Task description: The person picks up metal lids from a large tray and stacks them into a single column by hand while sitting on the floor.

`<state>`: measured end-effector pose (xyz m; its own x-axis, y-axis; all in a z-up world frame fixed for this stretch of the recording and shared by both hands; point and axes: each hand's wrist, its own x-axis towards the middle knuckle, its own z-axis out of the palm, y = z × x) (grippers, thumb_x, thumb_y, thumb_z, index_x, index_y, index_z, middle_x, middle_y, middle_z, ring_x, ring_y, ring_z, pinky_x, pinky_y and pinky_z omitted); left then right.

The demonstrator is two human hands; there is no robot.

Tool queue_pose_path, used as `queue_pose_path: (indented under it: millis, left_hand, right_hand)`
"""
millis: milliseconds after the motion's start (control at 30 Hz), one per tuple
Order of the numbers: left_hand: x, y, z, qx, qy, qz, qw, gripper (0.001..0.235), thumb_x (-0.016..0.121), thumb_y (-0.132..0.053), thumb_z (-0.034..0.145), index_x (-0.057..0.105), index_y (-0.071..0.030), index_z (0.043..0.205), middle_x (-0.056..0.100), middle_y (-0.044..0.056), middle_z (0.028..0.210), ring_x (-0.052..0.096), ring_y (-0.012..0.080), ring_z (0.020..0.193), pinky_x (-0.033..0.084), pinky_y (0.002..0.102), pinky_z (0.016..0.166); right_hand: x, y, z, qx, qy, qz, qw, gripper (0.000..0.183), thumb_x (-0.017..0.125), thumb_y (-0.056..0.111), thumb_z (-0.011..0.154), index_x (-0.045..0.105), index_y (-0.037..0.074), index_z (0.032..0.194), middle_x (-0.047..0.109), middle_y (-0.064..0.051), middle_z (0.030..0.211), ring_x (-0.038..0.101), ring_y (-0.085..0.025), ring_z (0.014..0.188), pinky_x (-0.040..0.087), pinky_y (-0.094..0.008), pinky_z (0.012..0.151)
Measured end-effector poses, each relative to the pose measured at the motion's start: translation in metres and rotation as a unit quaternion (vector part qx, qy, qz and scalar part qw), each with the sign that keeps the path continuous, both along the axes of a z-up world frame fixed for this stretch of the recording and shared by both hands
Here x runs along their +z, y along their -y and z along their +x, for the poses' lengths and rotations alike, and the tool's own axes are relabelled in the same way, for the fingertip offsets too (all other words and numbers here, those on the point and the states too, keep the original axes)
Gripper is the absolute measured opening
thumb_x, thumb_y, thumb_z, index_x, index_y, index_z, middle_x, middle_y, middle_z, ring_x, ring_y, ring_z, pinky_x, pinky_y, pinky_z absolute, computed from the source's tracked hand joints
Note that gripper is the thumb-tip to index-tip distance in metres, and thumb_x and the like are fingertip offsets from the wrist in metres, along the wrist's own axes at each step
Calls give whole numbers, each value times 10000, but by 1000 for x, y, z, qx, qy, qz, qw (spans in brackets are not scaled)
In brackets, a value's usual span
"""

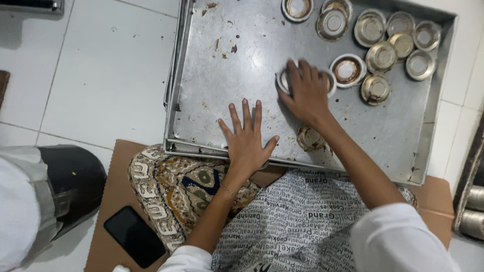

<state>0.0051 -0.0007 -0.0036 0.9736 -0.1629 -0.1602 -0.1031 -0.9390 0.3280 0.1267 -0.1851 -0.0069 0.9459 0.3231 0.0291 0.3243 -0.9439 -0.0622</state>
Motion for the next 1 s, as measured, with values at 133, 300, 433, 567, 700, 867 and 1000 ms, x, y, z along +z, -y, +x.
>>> queue_pose_path:
  millis: [133,300,433,567,700,867,1000]
  left_hand:
    - [7,-3,2,-4,-48,-85,995,929,413,-622,972,-12,-126,1632,-48,281,1661,-134,564,1470,-103,810,1024]
    - [-19,3,-4,11,74,69,995,1008,324,-797,926,-17,-160,1630,-37,168,1681,-56,465,1514,87,747,1101]
    - [-27,4,-5,13,112,108,988,1038,288,-818,910,-44,-146,1629,-59,171,1681,-67,448,1524,76,722,1118]
    - [-20,2,-2,3,85,88,993,1008,302,-797,931,-17,-146,1631,-53,167,1682,-68,454,1519,60,726,1113]
    - [-15,2,-2,-6,36,69,997,969,230,-788,946,-25,-146,1625,-63,162,1676,-75,462,1508,56,747,1101]
    - [-18,1,-4,-4,49,65,997,960,236,-794,948,5,-162,1633,-42,161,1680,-76,470,1507,31,742,1108]
    - [-1,0,2,-3,-15,16,1000,938,327,-717,951,20,-150,1632,-55,220,1668,-117,516,1487,-36,777,1061]
  right_hand:
    - [18,25,-1,1,-78,-35,996,991,711,566,745,373,132,1569,552,-202,1278,567,-414,1162,441,-592,897]
    - [76,3,71,-51,-131,56,988,877,718,401,840,287,122,1551,402,-324,1382,475,-471,1195,519,-618,823]
    - [65,-10,148,-57,-54,62,995,748,728,428,802,451,90,1410,347,-328,1394,398,-554,1232,482,-696,803]
    - [48,-34,174,-130,-112,91,981,853,678,596,934,338,63,1506,306,-391,1490,224,-567,1372,225,-731,1059]
    - [21,-42,158,-38,74,-20,996,498,632,477,893,608,77,1189,616,-290,1094,542,-506,1017,420,-666,756]
    - [22,-16,81,80,-9,80,994,591,792,434,823,614,173,1323,549,-219,1217,507,-405,1168,235,-697,1053]
    - [82,25,-8,-1,-107,289,951,616,716,425,892,527,187,1428,436,-237,1287,470,-468,1204,436,-561,925]
